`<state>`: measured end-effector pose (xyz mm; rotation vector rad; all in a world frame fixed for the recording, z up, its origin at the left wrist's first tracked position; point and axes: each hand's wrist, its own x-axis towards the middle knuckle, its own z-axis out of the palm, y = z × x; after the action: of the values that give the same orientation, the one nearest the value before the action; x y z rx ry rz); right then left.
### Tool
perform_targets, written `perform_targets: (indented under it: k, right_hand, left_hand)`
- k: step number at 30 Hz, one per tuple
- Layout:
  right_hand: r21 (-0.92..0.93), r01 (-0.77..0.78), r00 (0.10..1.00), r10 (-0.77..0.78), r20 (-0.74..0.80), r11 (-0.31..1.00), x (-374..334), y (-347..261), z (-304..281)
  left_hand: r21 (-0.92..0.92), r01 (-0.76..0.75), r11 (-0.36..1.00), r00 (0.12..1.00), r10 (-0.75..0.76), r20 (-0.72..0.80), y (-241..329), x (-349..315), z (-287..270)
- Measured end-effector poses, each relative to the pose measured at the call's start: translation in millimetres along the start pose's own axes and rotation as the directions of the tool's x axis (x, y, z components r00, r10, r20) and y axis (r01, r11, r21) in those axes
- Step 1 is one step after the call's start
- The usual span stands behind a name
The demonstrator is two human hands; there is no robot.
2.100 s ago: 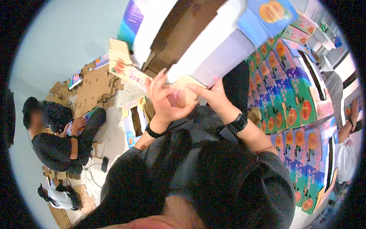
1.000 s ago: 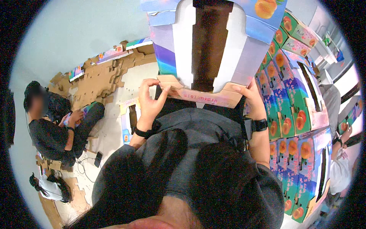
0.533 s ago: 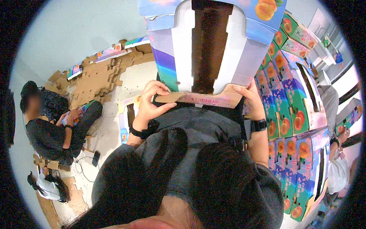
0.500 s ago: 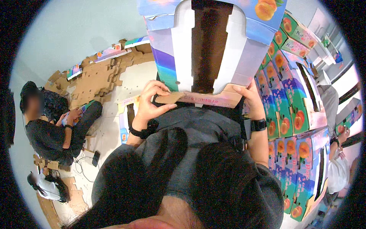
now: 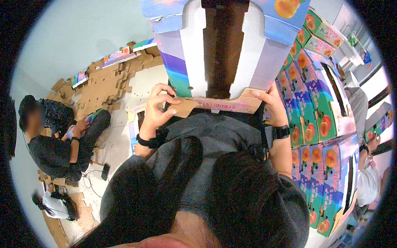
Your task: Assemble cardboard boxes for shipping fruit.
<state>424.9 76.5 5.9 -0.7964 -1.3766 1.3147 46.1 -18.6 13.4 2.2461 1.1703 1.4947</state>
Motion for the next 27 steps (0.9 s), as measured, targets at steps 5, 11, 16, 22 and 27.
perform_targets:
  k: [5,11,16,22,27]
  right_hand:
    - [0.007,-0.004,1.000,0.004,0.018,1.000,0.4,-1.7,1.1]
    - [0.013,0.003,1.000,-0.004,0.010,1.000,1.4,3.3,-2.2]
    - [0.021,-0.019,1.000,0.019,-0.005,1.000,8.4,15.1,-9.3]
    - [0.022,-0.059,0.998,0.059,0.023,0.998,0.0,12.2,-9.6]
    - [-0.019,-0.090,0.994,0.091,0.063,0.996,-6.8,7.9,-6.4]
  left_hand:
    - [-0.076,0.068,0.995,0.991,-0.076,-0.111,-4.4,-2.0,-10.6]
    - [-0.157,0.086,0.984,0.988,-0.105,-0.114,-18.6,-6.0,-19.6]
    - [-0.129,0.223,0.966,0.973,-0.230,-0.038,-53.7,-19.7,-9.9]
    - [0.140,0.187,0.972,0.981,-0.175,-0.088,-57.7,-19.3,9.6]
    - [0.085,0.269,0.959,0.962,-0.263,-0.075,-54.5,-17.4,23.0]
